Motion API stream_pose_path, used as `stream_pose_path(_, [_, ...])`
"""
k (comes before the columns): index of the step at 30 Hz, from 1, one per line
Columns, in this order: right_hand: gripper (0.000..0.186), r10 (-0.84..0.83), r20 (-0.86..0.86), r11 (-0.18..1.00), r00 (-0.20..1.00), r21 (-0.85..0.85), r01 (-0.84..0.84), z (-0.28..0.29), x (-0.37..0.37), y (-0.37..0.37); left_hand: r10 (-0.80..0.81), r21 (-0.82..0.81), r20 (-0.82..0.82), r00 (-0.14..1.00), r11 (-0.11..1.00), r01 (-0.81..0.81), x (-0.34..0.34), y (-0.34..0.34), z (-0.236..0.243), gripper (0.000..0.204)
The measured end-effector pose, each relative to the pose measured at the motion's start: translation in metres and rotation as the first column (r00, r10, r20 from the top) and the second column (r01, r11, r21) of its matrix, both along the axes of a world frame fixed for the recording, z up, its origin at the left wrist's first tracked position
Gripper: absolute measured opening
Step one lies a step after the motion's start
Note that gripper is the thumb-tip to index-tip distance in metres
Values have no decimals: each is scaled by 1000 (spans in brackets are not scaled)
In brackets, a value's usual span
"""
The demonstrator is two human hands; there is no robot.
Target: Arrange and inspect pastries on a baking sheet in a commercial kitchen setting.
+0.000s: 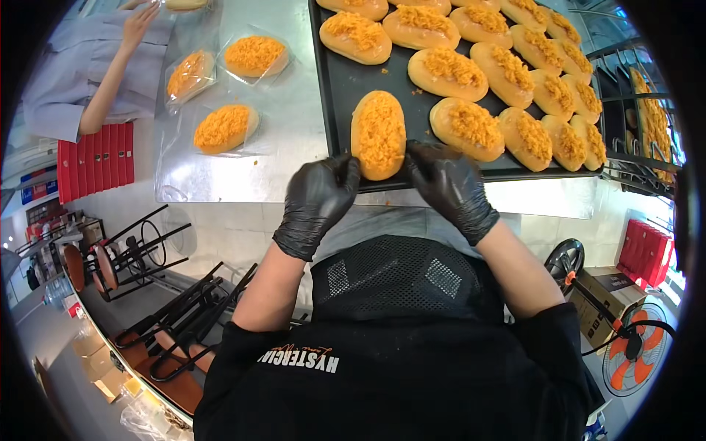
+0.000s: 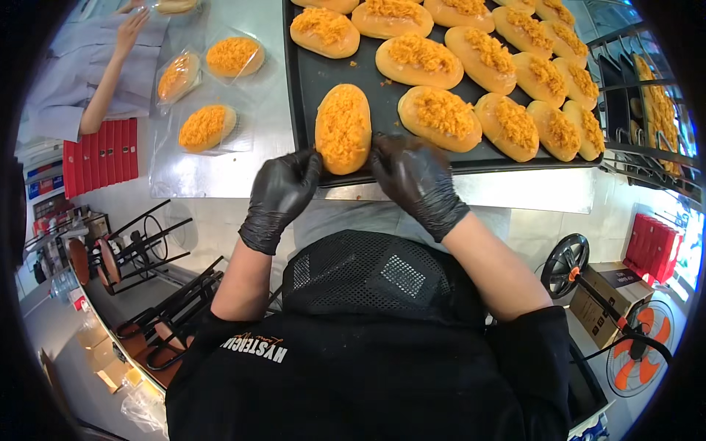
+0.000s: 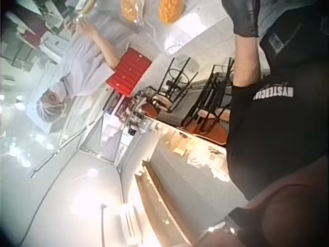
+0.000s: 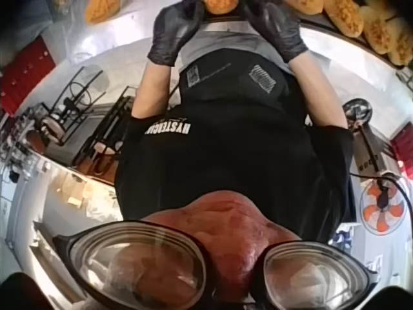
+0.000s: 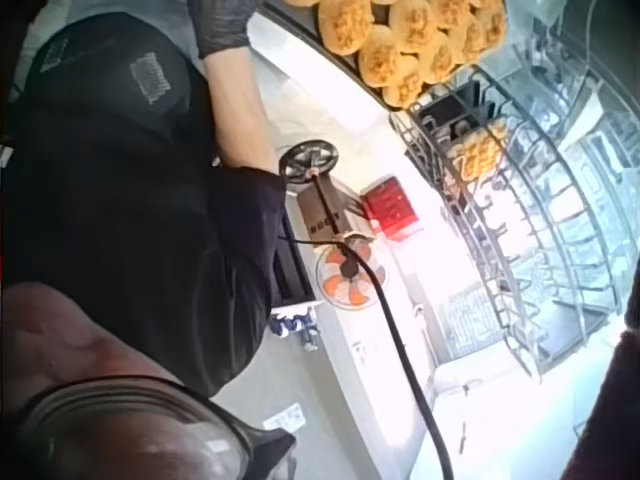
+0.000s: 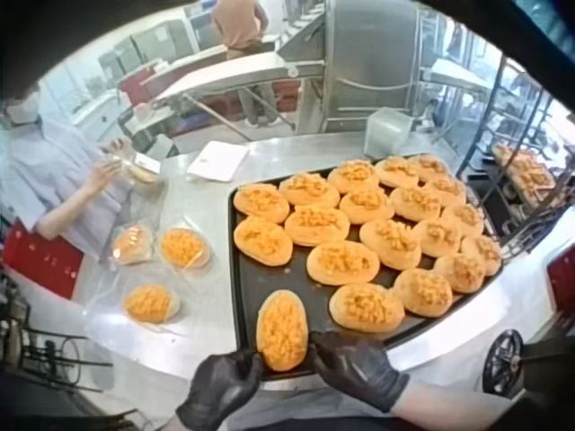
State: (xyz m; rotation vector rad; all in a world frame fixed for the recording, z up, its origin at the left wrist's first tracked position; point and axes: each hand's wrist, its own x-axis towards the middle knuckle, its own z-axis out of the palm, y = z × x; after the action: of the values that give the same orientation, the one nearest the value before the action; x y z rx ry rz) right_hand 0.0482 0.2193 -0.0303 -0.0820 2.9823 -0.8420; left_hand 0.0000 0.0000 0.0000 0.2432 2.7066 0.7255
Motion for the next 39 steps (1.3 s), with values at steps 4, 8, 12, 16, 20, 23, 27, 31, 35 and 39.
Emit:
stream_pose_path(4, [30, -25, -69, 997, 997, 68, 30, -5, 1, 5, -178, -51, -55, 983, 983, 175, 2, 9, -1, 27])
stream_pose_path(8, [28, -34, -95, 998, 995, 58, 39, 6, 6, 14, -46, -31, -162, 986, 999, 42, -4, 10, 4, 22])
stream_pose_path(12, [30, -84, -64, 996, 994, 19, 86, 13, 0, 7, -32, 124, -383, 923, 989, 86, -13, 22, -8, 22])
stream_pose_path(16, [33, -119, -35, 993, 992, -23, 118, 11, -9, 1, -43, 247, -537, 842, 947, 205, -16, 26, -14, 26])
stream_pose_path(20, [34, -61, -63, 997, 996, -55, 57, 6, -11, 0, -59, 248, -463, 884, 949, 193, -13, 22, -12, 30])
stream_pose_path(23, [35, -53, -13, 996, 998, -76, 52, 8, -8, 1, -47, 215, -463, 885, 963, 164, -9, 13, -15, 29])
stream_pose_path(27, [34, -69, -24, 994, 997, -83, 67, 6, -11, 0, -44, 221, -517, 855, 958, 182, -16, 14, -17, 27])
stream_pose_path(31, [31, -99, -38, 993, 994, -63, 96, 11, -21, -2, -46, 228, -571, 820, 950, 212, -25, 20, -16, 26])
stream_pose_path(35, [27, -115, -38, 993, 993, -22, 115, 32, -38, -3, -48, 222, -605, 794, 948, 227, -34, 25, -5, 24])
stream_pose_path(39, [38, -83, -20, 992, 996, -97, 80, 21, -30, 6, 1, 240, -682, 731, 945, 222, -19, 26, -20, 36])
